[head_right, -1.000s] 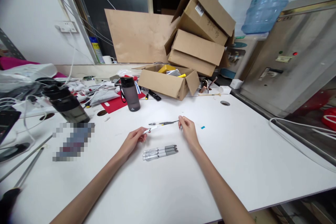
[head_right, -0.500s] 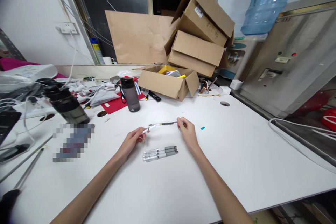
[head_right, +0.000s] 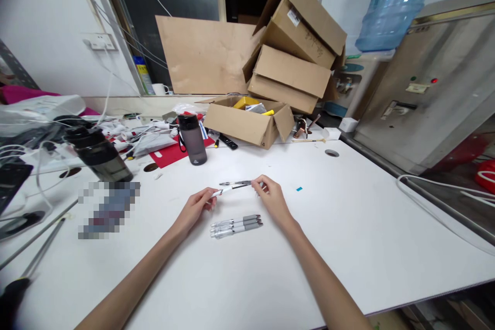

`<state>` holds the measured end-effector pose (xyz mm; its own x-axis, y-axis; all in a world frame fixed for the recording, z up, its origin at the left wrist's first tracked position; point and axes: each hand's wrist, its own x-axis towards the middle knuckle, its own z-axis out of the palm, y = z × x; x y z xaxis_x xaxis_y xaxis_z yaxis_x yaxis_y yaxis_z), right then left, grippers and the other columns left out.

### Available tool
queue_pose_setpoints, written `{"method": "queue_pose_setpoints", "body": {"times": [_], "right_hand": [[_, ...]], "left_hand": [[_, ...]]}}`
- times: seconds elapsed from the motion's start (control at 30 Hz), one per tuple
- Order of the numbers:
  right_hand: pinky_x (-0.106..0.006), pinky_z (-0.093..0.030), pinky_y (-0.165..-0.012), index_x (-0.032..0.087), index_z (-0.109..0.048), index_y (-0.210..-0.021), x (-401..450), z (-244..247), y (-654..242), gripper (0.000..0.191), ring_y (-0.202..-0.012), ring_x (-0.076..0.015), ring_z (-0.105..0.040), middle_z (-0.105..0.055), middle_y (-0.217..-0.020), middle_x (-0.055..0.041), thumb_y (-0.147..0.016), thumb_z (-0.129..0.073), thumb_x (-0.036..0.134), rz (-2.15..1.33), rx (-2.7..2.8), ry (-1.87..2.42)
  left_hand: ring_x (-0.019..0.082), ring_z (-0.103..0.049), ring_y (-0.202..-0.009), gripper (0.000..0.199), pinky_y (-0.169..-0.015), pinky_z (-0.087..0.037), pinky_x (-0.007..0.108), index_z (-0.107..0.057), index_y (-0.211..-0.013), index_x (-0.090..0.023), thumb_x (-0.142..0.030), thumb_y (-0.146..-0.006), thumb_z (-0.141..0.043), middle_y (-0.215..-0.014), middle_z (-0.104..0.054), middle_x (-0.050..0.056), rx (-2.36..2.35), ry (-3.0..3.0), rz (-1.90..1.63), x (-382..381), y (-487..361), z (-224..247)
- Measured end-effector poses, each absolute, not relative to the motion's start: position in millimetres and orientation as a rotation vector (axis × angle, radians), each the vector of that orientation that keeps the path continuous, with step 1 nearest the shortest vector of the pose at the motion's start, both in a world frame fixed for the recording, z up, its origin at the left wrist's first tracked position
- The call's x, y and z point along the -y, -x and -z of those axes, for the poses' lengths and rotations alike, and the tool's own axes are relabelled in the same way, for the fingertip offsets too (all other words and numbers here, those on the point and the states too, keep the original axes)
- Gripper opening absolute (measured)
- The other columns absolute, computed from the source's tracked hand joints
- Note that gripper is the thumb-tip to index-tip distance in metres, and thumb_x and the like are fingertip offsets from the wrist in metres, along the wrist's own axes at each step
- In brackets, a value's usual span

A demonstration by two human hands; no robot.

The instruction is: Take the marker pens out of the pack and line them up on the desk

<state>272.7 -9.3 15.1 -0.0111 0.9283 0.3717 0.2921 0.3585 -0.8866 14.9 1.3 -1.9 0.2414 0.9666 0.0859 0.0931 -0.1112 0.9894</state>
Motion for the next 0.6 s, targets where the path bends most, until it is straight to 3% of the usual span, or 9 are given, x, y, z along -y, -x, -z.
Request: {"method": "queue_pose_setpoints", "body": {"times": [0.23,0.43,0.6], "right_hand": [[-0.029,-0.042,-0.068,0.024,-0.07,-0.091,9.4,-11.2,-267.8,0.023,-0.075,-0.0185,-0.056,-0.067,-0.088,-0.0024,-0.091,-0.063,0.045,-0.778,1.593,1.097],[-0.028,-0.044,-0.062,0.022,-0.069,-0.09,4.3,-6.3,-269.8,0.029,-0.066,-0.0163,-0.054,-0.062,-0.077,-0.0007,-0.089,-0.064,0.051,-0.948,1.489,1.073],[-0.03,-0.049,-0.07,0.02,-0.07,-0.09,-1.7,-4.5,-274.3,0.04,-0.073,-0.0176,-0.059,-0.065,-0.085,-0.0043,-0.094,-0.052,0.055,-0.997,1.378,1.055]], "left_hand": [[0.015,-0.055,-0.072,0.041,-0.065,-0.045,0.025,-0.072,-0.11,-0.018,-0.053,-0.091,-0.059,-0.088,-0.065,0.005,-1.034,-1.467,-1.039,-2.8,-14.0,1.5],[0.015,-0.057,-0.074,0.04,-0.068,-0.047,0.025,-0.073,-0.11,-0.019,-0.051,-0.089,-0.063,-0.091,-0.068,0.006,-1.031,-1.456,-1.025,-1.2,-15.8,-2.6],[0.015,-0.056,-0.077,0.041,-0.068,-0.047,0.024,-0.073,-0.112,-0.019,-0.051,-0.089,-0.063,-0.092,-0.067,0.006,-1.036,-1.435,-1.038,-1.1,-14.2,-2.3]]}}
